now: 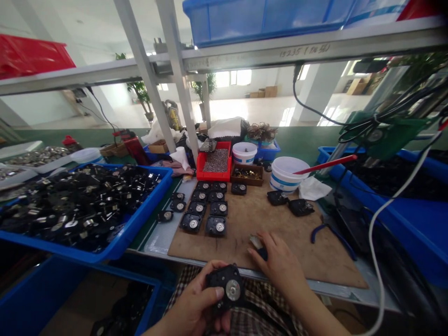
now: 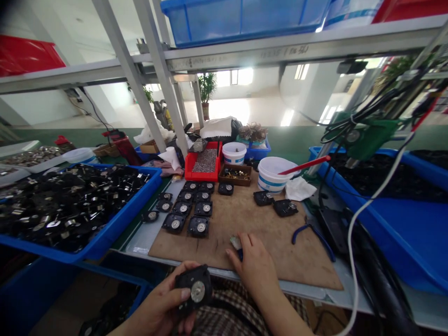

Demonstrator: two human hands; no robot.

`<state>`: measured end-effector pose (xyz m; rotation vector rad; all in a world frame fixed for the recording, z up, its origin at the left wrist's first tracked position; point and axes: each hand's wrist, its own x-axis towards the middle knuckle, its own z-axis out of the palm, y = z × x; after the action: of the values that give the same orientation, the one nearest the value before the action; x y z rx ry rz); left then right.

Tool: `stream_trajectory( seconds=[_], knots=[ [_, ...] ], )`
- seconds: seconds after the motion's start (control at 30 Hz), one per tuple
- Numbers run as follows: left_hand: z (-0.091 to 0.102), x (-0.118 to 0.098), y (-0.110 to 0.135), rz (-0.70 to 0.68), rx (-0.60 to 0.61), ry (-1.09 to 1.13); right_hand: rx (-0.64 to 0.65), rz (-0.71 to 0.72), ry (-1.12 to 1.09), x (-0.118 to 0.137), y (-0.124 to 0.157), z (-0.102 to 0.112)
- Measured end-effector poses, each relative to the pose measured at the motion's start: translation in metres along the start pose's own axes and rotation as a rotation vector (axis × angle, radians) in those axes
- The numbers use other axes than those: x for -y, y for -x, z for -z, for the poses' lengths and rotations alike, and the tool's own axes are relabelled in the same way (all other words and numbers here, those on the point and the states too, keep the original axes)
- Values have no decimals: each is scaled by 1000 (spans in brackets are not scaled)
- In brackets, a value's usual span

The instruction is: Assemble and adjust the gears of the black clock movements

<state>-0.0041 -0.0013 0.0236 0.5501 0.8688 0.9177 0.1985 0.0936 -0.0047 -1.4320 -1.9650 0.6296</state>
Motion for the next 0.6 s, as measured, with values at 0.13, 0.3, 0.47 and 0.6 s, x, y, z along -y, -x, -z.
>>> stream_trajectory(
  seconds=[0.13,0.3,0.47,0.6],
  knots=[
    [-5,0,-1,-10,-33,10,23,42,25,-2,7,-3],
    [2,2,-2,-25,-100,-90,146,209,-106,32,43,23],
    [6,6,-7,-36,-155,-147,53,400,-20,48,65,27],
    [6,7,-9,-36,-141,-137,2,429,82,45,68,17]
  ],
)
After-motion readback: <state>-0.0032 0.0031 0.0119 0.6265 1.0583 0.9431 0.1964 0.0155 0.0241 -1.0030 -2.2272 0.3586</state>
